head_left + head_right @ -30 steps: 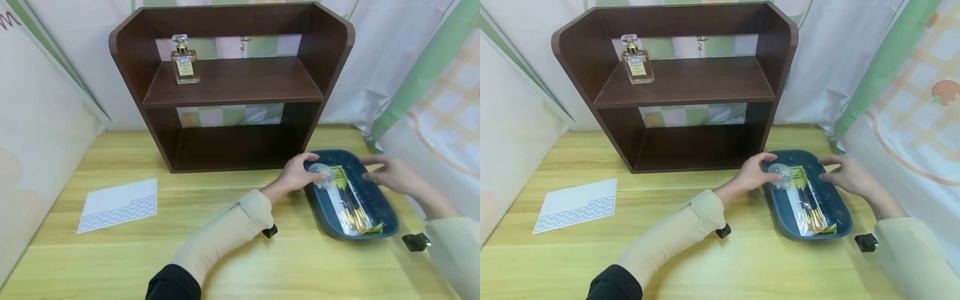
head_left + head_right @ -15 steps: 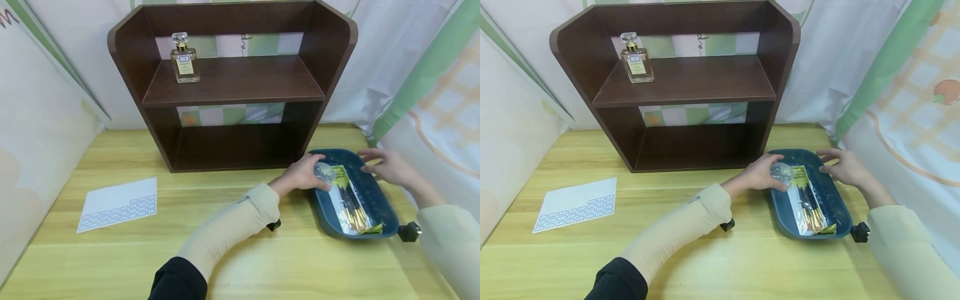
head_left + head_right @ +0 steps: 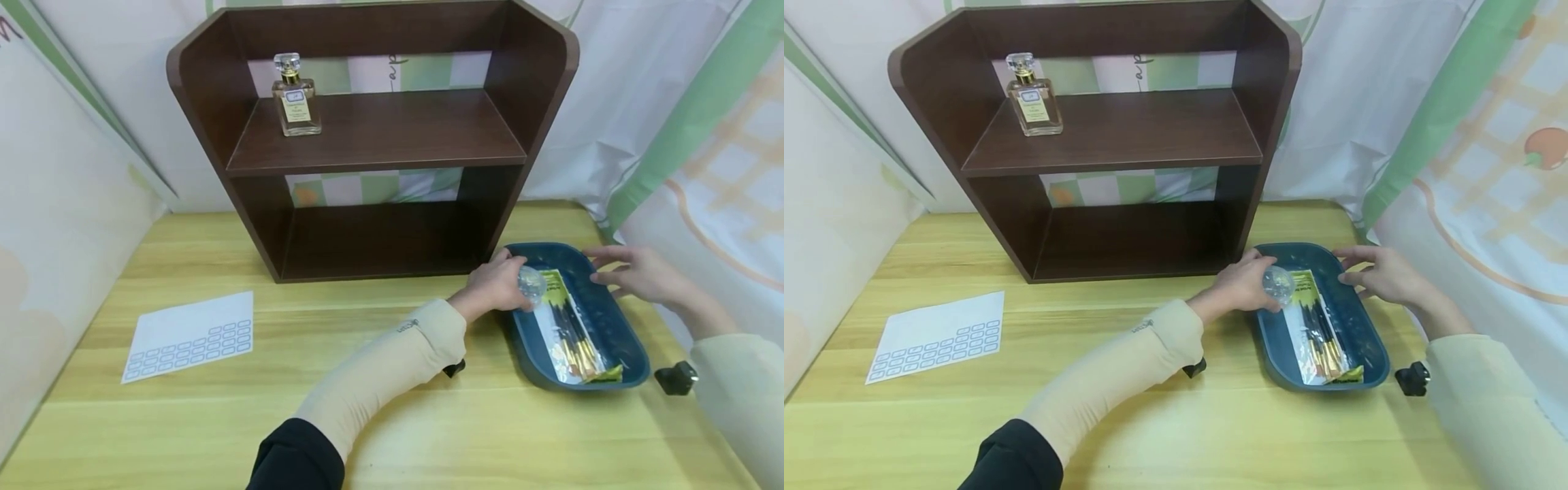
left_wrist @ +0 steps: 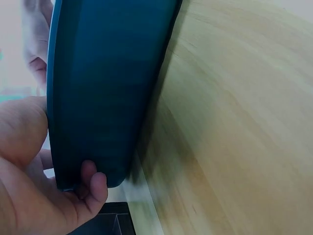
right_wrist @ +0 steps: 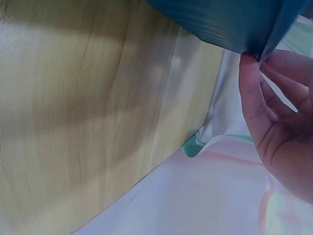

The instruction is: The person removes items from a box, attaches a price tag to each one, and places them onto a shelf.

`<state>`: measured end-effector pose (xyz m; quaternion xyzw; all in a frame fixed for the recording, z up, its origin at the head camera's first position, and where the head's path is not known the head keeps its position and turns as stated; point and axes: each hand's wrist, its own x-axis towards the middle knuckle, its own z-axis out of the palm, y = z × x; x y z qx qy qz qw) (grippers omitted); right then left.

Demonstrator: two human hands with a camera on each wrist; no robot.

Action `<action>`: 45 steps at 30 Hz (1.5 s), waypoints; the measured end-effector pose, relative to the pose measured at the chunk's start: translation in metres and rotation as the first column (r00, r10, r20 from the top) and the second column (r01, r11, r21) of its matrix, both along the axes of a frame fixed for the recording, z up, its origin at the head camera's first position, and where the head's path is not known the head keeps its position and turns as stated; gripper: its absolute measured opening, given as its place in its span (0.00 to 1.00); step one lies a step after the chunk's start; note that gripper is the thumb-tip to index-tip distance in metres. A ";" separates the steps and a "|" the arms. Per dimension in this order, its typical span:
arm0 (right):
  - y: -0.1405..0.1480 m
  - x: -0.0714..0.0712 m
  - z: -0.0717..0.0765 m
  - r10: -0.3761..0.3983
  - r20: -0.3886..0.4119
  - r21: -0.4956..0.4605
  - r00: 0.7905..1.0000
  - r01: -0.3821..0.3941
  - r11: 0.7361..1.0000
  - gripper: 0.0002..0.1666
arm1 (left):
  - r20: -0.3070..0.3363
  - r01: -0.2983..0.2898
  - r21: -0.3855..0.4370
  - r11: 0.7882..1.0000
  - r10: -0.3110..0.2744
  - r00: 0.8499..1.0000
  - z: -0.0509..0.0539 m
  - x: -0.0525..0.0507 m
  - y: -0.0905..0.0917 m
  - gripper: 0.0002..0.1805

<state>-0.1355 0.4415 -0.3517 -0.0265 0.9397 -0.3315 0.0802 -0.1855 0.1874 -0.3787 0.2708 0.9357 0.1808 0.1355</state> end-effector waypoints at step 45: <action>-0.003 -0.002 0.002 0.003 0.015 0.057 1.000 -0.004 0.998 0.32 | -0.127 -0.038 0.052 0.998 0.044 0.991 0.002 0.006 0.001 0.44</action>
